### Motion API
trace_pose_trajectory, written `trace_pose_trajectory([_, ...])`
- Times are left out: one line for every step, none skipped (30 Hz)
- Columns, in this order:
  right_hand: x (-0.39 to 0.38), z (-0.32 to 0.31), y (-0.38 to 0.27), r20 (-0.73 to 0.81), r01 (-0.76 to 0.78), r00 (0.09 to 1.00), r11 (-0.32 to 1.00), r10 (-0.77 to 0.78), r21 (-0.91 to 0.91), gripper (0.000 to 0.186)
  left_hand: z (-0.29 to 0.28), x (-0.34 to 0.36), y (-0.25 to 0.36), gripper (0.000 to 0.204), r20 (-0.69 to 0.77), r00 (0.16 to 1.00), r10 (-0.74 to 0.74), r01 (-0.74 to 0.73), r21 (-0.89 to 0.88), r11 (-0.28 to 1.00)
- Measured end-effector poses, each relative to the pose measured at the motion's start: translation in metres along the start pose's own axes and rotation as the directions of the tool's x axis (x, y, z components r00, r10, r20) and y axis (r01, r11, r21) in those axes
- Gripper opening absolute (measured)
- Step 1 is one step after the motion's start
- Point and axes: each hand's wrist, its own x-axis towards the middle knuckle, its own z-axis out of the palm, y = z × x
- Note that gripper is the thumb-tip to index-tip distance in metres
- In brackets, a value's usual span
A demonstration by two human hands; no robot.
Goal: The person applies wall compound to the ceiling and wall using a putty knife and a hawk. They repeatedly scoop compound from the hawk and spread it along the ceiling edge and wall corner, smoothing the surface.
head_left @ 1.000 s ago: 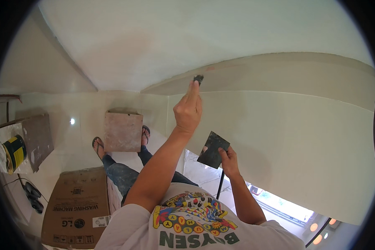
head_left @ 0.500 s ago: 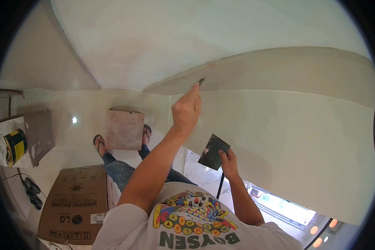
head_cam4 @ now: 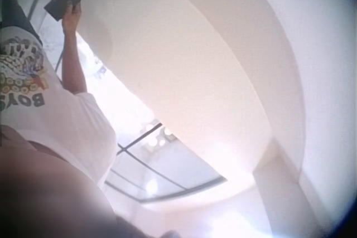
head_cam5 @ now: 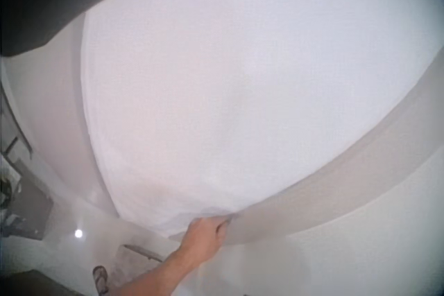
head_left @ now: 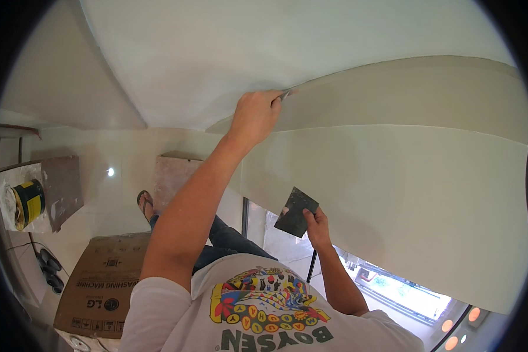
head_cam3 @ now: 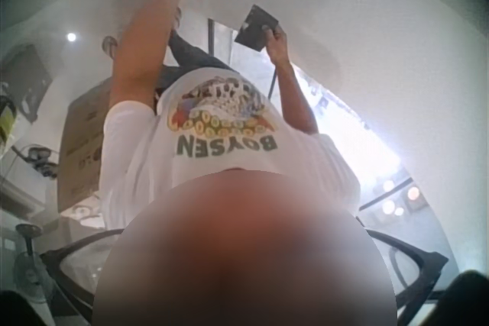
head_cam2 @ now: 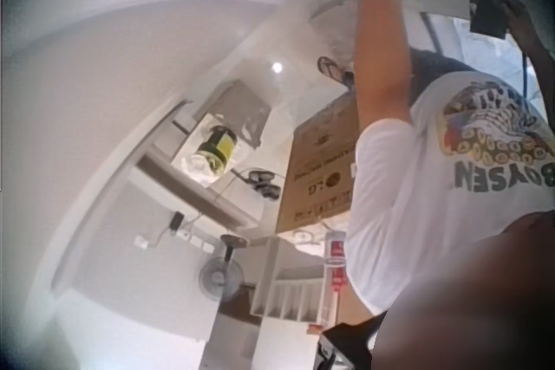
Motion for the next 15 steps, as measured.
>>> trace_pose_trajectory([0.000,-0.001,0.001,0.023,0.032,0.999,0.999,-0.032,0.013,0.026,-0.002,0.001,0.002,0.026,0.007,1.000,0.004,-0.004,-0.014,1.000])
trace_pose_trajectory([0.000,0.000,0.002,0.023,0.036,0.999,0.999,-0.036,0.014,0.027,-0.004,0.002,0.004,0.026,0.010,1.000,0.016,-0.016,-0.030,0.999])
trace_pose_trajectory([0.000,0.000,0.002,0.025,0.042,0.999,0.999,-0.042,0.016,0.027,-0.007,0.003,0.007,0.026,0.026,1.000,0.001,0.000,-0.032,0.999])
trace_pose_trajectory([0.000,0.001,0.002,0.022,0.049,0.999,0.999,-0.050,0.012,0.027,-0.009,0.004,0.010,0.026,0.039,0.999,-0.006,0.007,-0.037,0.999])
trace_pose_trajectory([0.000,0.002,0.002,0.021,0.058,0.998,0.998,-0.058,0.011,0.028,-0.011,0.006,0.014,0.027,0.064,0.998,-0.021,0.024,-0.039,0.999])
trace_pose_trajectory([0.000,0.003,0.002,0.028,0.063,0.998,0.998,-0.063,0.005,0.028,-0.013,0.006,0.019,0.027,0.043,0.999,0.007,-0.005,-0.055,0.998])
trace_pose_trajectory([0.000,0.003,0.001,0.028,0.063,0.998,0.998,-0.063,0.014,0.029,-0.014,0.007,0.024,0.027,0.035,0.999,0.026,-0.024,-0.069,0.997])
trace_pose_trajectory([0.000,0.004,0.001,0.032,0.060,0.998,0.998,-0.060,0.017,0.029,-0.015,0.007,0.030,0.027,0.048,0.999,0.003,0.000,-0.068,0.998])
trace_pose_trajectory([0.000,0.004,0.000,0.038,0.051,0.998,0.999,-0.052,0.018,0.030,-0.015,0.007,0.035,0.027,0.034,0.999,0.037,-0.034,-0.085,0.996])
trace_pose_trajectory([0.000,0.003,-0.001,0.044,0.047,0.998,0.998,-0.049,0.027,0.030,-0.014,0.005,0.039,0.027,0.043,0.999,0.029,-0.026,-0.085,0.996])
trace_pose_trajectory([-0.001,0.003,-0.002,0.051,0.039,0.998,0.999,-0.040,0.037,0.030,-0.014,0.002,0.041,0.027,0.034,0.998,0.055,-0.051,-0.098,0.994])
trace_pose_trajectory([-0.002,0.002,-0.003,0.046,0.013,0.999,0.999,-0.015,0.046,0.030,-0.015,-0.004,0.040,0.027,0.008,1.000,0.029,-0.029,-0.073,0.997])
trace_pose_trajectory([-0.002,0.001,-0.003,0.043,0.032,0.999,0.999,-0.033,0.035,0.030,-0.018,-0.013,0.036,0.028,-0.036,0.999,0.036,-0.038,-0.061,0.997])
trace_pose_trajectory([-0.003,0.000,-0.004,0.029,0.036,0.999,0.999,-0.037,0.027,0.030,-0.019,-0.022,0.030,0.028,-0.107,0.992,0.073,-0.078,-0.049,0.996])
trace_pose_trajectory([-0.003,0.000,-0.005,0.013,0.040,0.999,0.999,-0.040,0.022,0.030,-0.020,-0.031,0.022,0.028,-0.095,0.995,-0.005,0.001,-0.046,0.999])
